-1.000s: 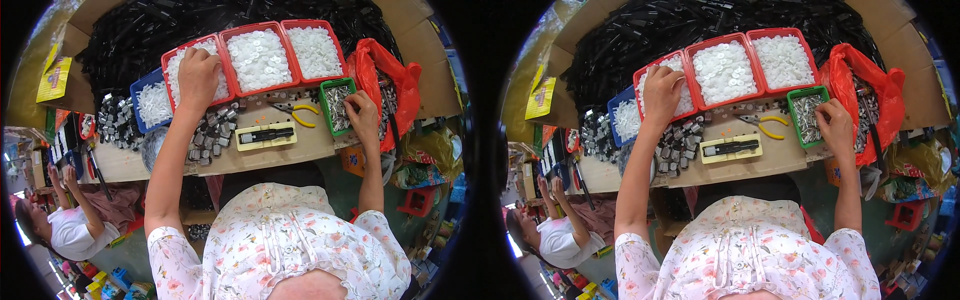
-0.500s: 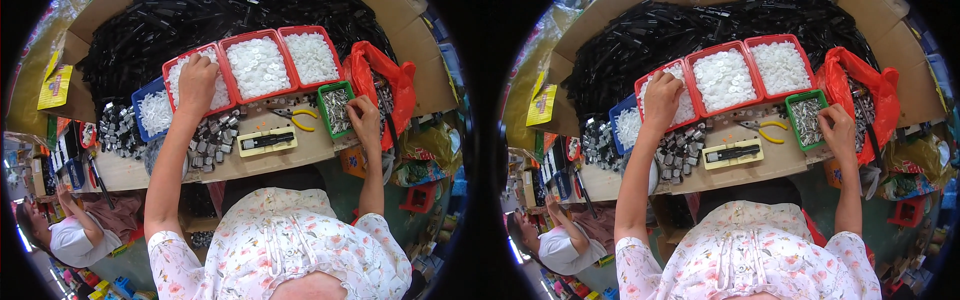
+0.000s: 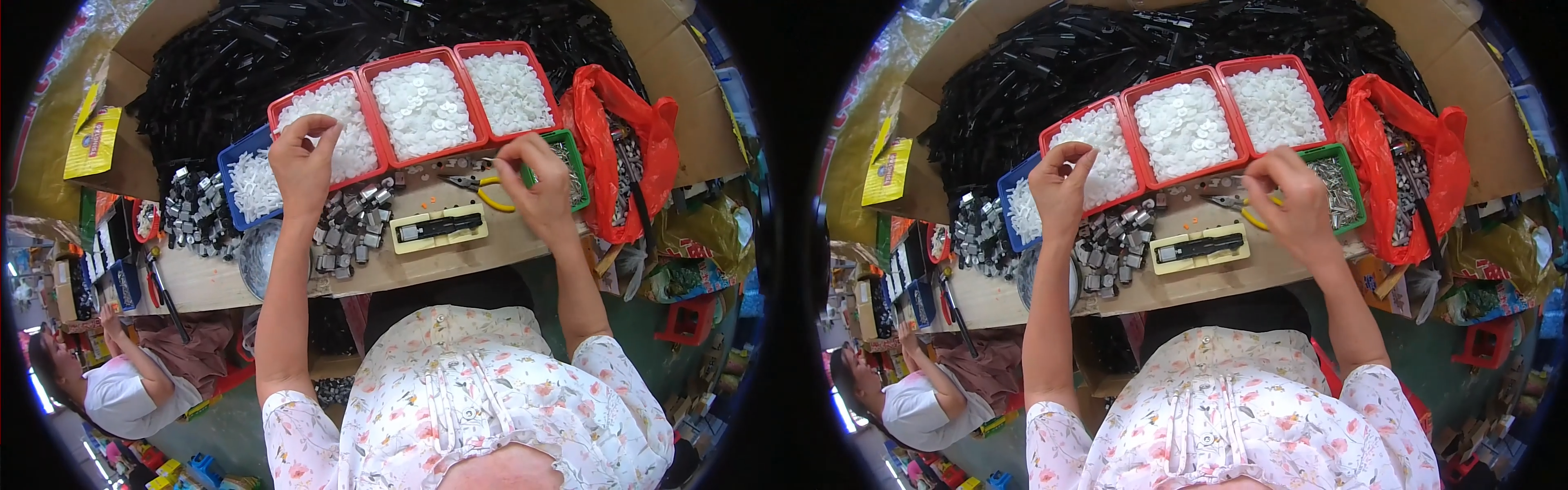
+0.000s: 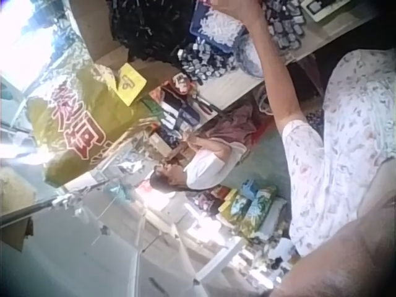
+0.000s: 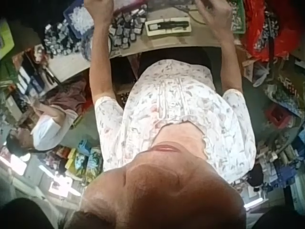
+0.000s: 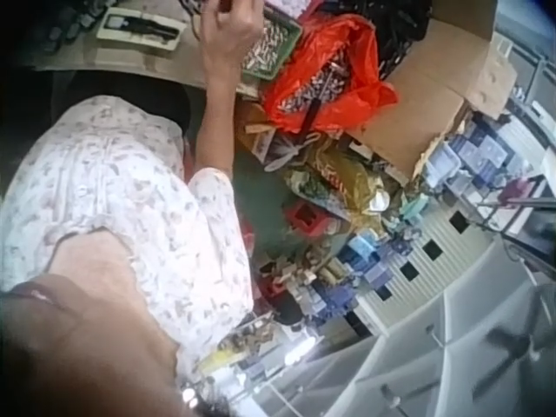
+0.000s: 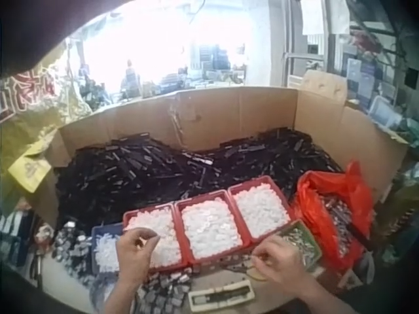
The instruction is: Assemble small plastic and metal components onto a black belt strap using pliers, a hammer, and a custom jig.
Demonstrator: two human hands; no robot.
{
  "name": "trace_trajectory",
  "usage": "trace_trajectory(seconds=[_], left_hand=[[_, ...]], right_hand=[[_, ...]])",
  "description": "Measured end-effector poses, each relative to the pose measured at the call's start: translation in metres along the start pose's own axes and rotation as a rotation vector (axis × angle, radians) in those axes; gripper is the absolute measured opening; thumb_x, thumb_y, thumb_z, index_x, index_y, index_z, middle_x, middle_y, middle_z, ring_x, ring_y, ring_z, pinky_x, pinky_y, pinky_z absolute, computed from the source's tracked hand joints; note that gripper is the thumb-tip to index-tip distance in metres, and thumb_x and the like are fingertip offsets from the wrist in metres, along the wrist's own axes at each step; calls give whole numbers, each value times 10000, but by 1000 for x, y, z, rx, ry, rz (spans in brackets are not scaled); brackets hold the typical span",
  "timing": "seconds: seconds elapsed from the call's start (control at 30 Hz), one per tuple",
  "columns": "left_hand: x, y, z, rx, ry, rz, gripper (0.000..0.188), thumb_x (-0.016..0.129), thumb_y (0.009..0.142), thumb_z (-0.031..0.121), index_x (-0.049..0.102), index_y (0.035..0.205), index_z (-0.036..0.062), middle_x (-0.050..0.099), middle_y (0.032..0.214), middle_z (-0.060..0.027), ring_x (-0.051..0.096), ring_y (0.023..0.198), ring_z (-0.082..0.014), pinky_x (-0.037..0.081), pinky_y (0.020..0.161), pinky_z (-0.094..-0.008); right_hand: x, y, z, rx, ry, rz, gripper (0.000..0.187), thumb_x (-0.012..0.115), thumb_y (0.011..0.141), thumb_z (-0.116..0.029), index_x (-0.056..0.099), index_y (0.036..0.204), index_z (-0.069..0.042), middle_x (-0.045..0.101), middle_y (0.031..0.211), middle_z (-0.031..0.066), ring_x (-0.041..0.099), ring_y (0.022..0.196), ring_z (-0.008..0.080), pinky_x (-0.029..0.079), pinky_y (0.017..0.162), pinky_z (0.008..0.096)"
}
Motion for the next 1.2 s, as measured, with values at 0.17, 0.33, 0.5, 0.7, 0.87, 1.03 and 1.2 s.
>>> trace_trajectory(seconds=[0.17,0.33,0.5,0.7,0.87,1.03,1.2], left_hand=[[11,-36,17,-268,-631,-28,145,712,885,36,712,1023,-10,718,916,-57,639,789,-89,485,697,-217],[29,-86,26,-534,-1117,-179,173,715,890,30,700,1060,2,725,931,-71,666,819,-116,509,739,-239],[32,-103,22,-579,-1234,-225,146,723,887,39,707,1031,24,731,958,-81,688,833,-139,525,738,-256],[28,-107,17,-576,-1232,-240,158,727,877,19,707,1034,14,731,958,-80,693,844,-140,536,741,-250],[20,-111,16,-528,-1134,-251,170,725,874,4,708,1043,4,730,956,-78,687,844,-135,535,754,-244],[22,-120,22,-606,-1165,-249,221,719,875,-3,689,1093,6,724,952,-75,680,841,-133,528,746,-240],[30,-130,25,-677,-1265,-230,267,701,890,-3,661,1154,13,717,931,-68,673,826,-131,527,735,-243]], right_hand=[[25,14,-29,-68,307,-88,84,686,823,33,624,879,25,613,844,84,627,766,178,492,678,293],[40,20,-49,-90,501,-155,81,687,828,31,619,873,27,601,845,85,612,746,160,490,670,282],[44,17,-55,-149,454,-262,82,691,827,26,616,860,21,590,833,77,594,721,151,486,652,275],[46,16,-59,-228,362,-302,77,686,830,18,619,867,20,593,836,81,613,712,161,494,621,281],[46,16,-63,-255,290,-360,76,689,831,13,626,876,14,601,848,86,630,716,181,507,625,296],[52,12,-63,-273,295,-415,92,706,832,-3,631,884,14,608,862,90,637,726,194,518,639,302],[47,5,-59,-161,405,-334,137,731,812,3,658,928,18,641,900,102,661,770,208,528,662,311]])
Point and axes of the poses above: each hand's wrist, its own y-axis towards the middle knuckle, its own x-axis out of the palm, z = x × y, the point moved 3 cm from there along y, towards the middle knuckle
